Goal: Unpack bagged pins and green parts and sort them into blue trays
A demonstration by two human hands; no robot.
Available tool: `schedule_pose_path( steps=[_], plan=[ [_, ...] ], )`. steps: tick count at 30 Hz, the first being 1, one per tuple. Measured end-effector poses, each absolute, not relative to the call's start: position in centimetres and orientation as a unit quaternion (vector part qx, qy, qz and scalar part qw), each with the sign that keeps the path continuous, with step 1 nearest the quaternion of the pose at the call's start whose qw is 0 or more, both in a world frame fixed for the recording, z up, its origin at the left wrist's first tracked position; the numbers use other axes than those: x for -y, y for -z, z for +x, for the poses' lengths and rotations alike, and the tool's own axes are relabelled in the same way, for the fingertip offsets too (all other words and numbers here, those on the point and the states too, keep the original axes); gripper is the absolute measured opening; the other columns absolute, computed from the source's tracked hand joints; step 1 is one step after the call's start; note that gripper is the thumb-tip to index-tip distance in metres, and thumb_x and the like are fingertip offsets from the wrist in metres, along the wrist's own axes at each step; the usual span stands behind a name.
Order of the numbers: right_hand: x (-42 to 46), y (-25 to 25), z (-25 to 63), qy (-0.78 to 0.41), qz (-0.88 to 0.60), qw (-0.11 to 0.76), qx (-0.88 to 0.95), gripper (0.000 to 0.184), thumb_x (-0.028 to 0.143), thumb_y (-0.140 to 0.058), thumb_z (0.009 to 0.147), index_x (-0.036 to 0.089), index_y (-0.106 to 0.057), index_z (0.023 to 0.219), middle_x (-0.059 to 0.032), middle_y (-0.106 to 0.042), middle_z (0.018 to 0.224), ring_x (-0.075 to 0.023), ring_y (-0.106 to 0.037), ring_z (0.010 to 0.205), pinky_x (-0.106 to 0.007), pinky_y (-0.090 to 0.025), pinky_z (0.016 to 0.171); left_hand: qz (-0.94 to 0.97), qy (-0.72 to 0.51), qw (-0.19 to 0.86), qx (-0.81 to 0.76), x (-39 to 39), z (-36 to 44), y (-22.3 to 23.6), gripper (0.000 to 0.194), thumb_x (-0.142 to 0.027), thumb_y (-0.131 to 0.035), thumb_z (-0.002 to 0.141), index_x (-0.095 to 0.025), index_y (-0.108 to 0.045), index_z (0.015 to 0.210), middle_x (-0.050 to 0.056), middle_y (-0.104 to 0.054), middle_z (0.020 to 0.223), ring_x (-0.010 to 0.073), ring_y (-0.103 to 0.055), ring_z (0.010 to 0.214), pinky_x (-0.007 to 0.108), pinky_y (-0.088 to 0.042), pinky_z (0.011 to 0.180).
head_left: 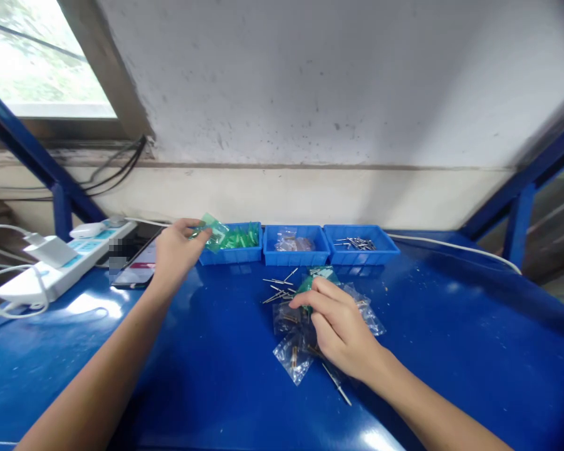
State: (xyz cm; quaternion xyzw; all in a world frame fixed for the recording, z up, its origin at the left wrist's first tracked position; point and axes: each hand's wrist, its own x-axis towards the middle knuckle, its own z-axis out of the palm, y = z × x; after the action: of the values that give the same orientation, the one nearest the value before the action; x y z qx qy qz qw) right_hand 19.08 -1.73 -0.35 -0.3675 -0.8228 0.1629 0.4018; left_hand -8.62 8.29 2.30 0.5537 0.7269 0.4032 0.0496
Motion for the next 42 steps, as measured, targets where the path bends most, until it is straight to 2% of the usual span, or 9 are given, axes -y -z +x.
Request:
schedule_pose_path(
  steps=[8, 13, 17, 23, 28, 32, 37, 40, 42],
  plan=[
    [1.3, 0.0, 19.8, -0.185, -0.383, 0.413, 0.805, 0.036, 0.002, -0.031, 0.078, 0.014, -0.063, 0.091, -0.0019, -0.042, 0.071, -0.0151, -0.046, 0.068, -0.028, -0.036, 0.06, 0.586, -0.287, -0.006, -0.758, -11.4, -6.6, -1.6, 0.039, -0.04, -0.06, 0.073, -0.022, -0.062, 0.108, 0.012, -0.07, 0.094, 0.0351, -0.064, 0.091, 0.042, -0.047, 0.073],
    [1.6, -0.2, 19.8, -0.166, -0.405, 0.421, 0.795, 0.028, 0.003, -0.034, 0.078, 0.014, -0.061, 0.08, -0.0012, -0.043, 0.069, -0.014, -0.046, 0.065, -0.028, -0.035, 0.059, 0.67, -0.247, -0.066, -0.697, -10.4, -5.9, -0.9, 0.04, -0.043, -0.05, 0.082, -0.02, -0.061, 0.113, 0.012, -0.067, 0.102, 0.0315, -0.06, 0.097, 0.04, -0.046, 0.08],
    [1.3, -0.4, 20.3, -0.153, -0.416, 0.447, 0.777, 0.026, 0.003, -0.035, 0.077, 0.015, -0.058, 0.073, -0.0006, -0.043, 0.068, -0.0128, -0.046, 0.063, -0.027, -0.034, 0.058, 0.693, -0.243, -0.083, -0.673, -9.6, -5.3, -0.4, 0.038, -0.036, -0.04, 0.088, -0.018, -0.066, 0.109, 0.011, -0.069, 0.099, 0.0303, -0.058, 0.099, 0.039, -0.042, 0.088],
    [0.7, -0.6, 21.1, -0.154, -0.459, 0.447, 0.752, 0.026, 0.0, -0.037, 0.074, 0.017, -0.057, 0.072, 0.0005, -0.044, 0.07, -0.0118, -0.046, 0.064, -0.026, -0.035, 0.059, 0.664, -0.278, -0.018, -0.694, -9.6, -5.0, -0.3, 0.036, -0.031, -0.046, 0.084, -0.02, -0.063, 0.114, 0.005, -0.073, 0.088, 0.0254, -0.065, 0.088, 0.032, -0.047, 0.077],
    [-0.2, -0.3, 21.4, -0.161, -0.505, 0.401, 0.747, 0.027, 0.003, -0.04, 0.074, 0.019, -0.061, 0.083, -0.0002, -0.047, 0.077, -0.0127, -0.05, 0.066, -0.027, -0.04, 0.062, 0.654, -0.269, 0.01, -0.707, -9.8, -4.5, -0.2, 0.034, -0.029, -0.048, 0.082, -0.023, -0.06, 0.113, 0.005, -0.073, 0.092, 0.0281, -0.067, 0.09, 0.037, -0.048, 0.075],
    [-1.3, 0.1, 22.1, -0.134, -0.561, 0.327, 0.749, 0.021, 0.019, -0.045, 0.084, 0.018, -0.062, 0.096, -0.0045, -0.056, 0.085, -0.0192, -0.054, 0.08, -0.033, -0.043, 0.072, 0.663, -0.266, 0.015, -0.7, -9.8, -4.5, 0.0, 0.036, -0.026, -0.045, 0.085, -0.022, -0.057, 0.118, 0.007, -0.072, 0.1, 0.0283, -0.066, 0.094, 0.039, -0.048, 0.08],
    [-1.8, 1.1, 22.6, -0.112, -0.522, 0.204, 0.821, 0.042, 0.035, -0.057, 0.081, 0.015, -0.057, 0.118, -0.0096, -0.062, 0.095, -0.0284, -0.047, 0.097, -0.045, -0.042, 0.086, 0.708, -0.245, 0.027, -0.662, -9.1, -4.4, 0.5, 0.042, -0.031, -0.042, 0.088, -0.023, -0.048, 0.129, 0.008, -0.068, 0.109, 0.0266, -0.063, 0.101, 0.041, -0.044, 0.09],
    [-1.6, 1.5, 22.2, -0.12, -0.508, 0.205, 0.828, 0.044, 0.031, -0.059, 0.081, 0.016, -0.054, 0.122, -0.0111, -0.06, 0.102, -0.0287, -0.046, 0.1, -0.045, -0.042, 0.086, 0.703, -0.272, -0.049, -0.655, -7.8, -3.3, 0.7, 0.047, -0.033, -0.041, 0.089, -0.019, -0.043, 0.134, 0.015, -0.051, 0.132, 0.0346, -0.047, 0.119, 0.052, -0.038, 0.094],
    [-1.6, 1.6, 22.0, -0.122, -0.52, 0.238, 0.811, 0.04, 0.025, -0.056, 0.082, 0.016, -0.054, 0.121, -0.0112, -0.058, 0.101, -0.027, -0.048, 0.097, -0.043, -0.044, 0.084, 0.7, -0.321, -0.099, -0.63, -6.4, -2.2, 0.6, 0.045, -0.033, -0.043, 0.089, -0.016, -0.045, 0.13, 0.017, -0.041, 0.137, 0.0365, -0.037, 0.125, 0.054, -0.036, 0.095]
  ],
)
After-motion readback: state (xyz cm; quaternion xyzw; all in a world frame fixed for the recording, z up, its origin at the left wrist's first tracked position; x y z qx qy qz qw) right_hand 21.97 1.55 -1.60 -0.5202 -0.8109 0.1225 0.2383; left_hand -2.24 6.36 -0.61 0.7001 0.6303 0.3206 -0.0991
